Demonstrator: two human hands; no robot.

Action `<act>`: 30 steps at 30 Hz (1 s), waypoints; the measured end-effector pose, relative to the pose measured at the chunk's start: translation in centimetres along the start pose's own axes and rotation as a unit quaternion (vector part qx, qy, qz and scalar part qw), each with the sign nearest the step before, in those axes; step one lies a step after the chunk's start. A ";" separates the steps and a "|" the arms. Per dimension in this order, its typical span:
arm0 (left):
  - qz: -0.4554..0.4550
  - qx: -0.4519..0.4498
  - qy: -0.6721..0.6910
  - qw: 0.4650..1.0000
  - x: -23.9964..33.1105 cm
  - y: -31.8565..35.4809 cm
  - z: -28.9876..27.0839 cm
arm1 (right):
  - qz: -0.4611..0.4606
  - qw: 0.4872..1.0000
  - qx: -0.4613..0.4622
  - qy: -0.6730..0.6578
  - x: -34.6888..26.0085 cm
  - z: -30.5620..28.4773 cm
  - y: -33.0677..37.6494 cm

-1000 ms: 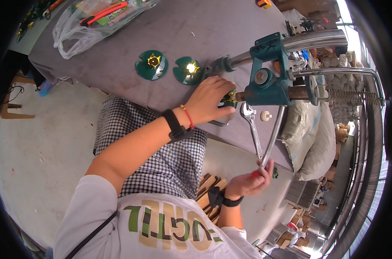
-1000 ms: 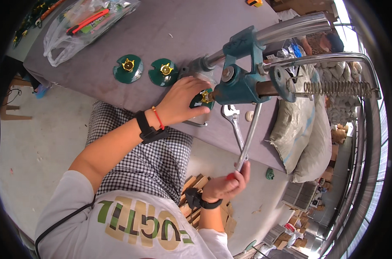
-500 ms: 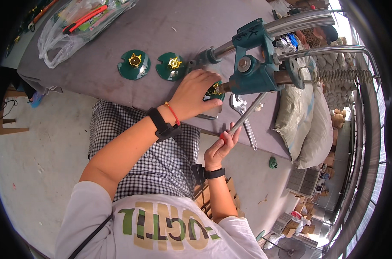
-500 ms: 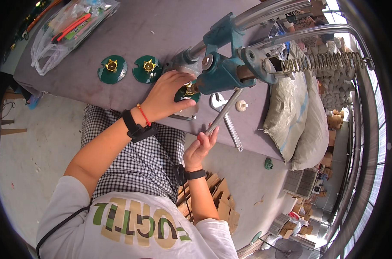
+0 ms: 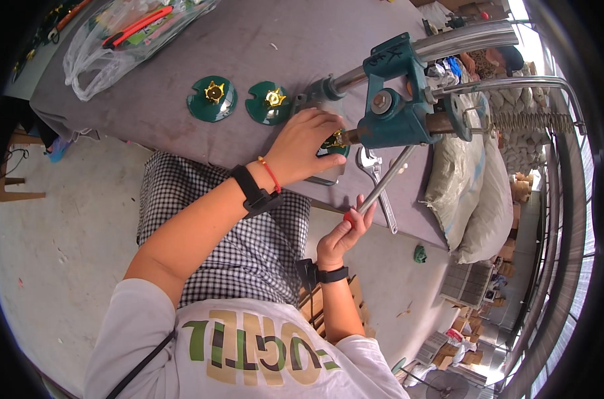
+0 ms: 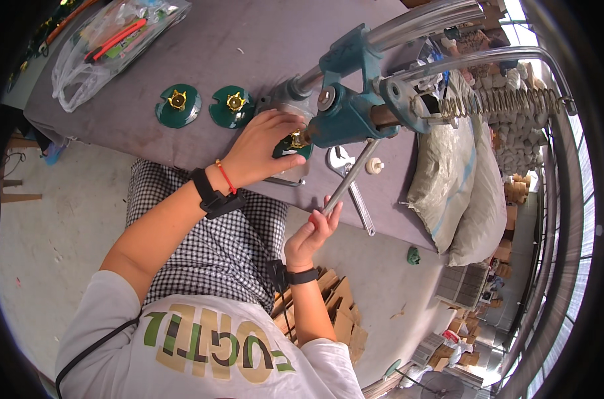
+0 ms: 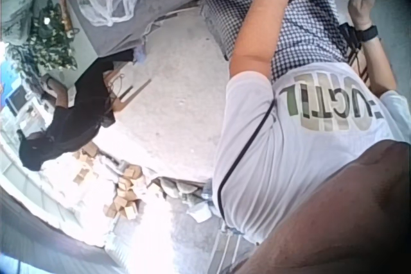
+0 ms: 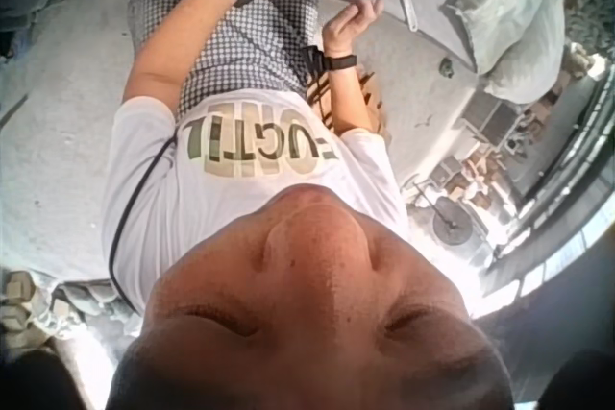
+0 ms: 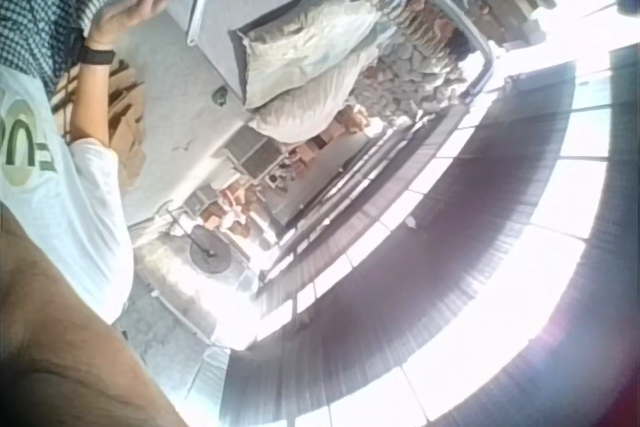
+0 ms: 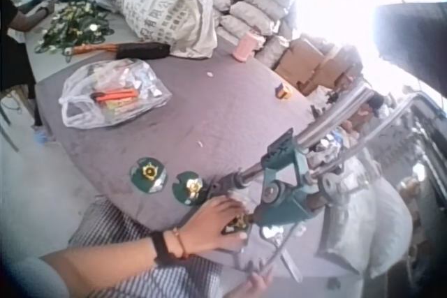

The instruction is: Using a manual press and an adjustable wrench to assemble gold inserts into green plastic bases in a workshop setting.

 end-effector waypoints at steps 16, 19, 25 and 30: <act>-0.005 0.016 -0.013 1.000 -0.2 0.2 0.2 | -0.211 0.898 0.311 0.229 -13.5 -11.5 -14.2; -0.004 0.021 -0.009 1.000 -0.3 0.2 0.4 | -0.224 0.821 0.303 0.430 -17.0 -10.3 -20.6; 0.008 0.037 0.006 0.999 0.3 -0.1 0.6 | -0.247 0.939 0.145 0.191 -15.2 -9.4 -31.9; 0.010 0.039 -0.002 0.999 0.3 0.3 0.3 | -0.060 0.986 0.151 -0.045 -14.7 -8.8 -31.8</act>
Point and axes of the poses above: each hand's wrist, its own y-axis away from the middle knuckle, its own z-axis out of the palm, x = y × z, the point moved 4 cm from there along -y, towards the middle knuckle, and after that the axes turned 4 degrees about z, right-handed, at the moved point
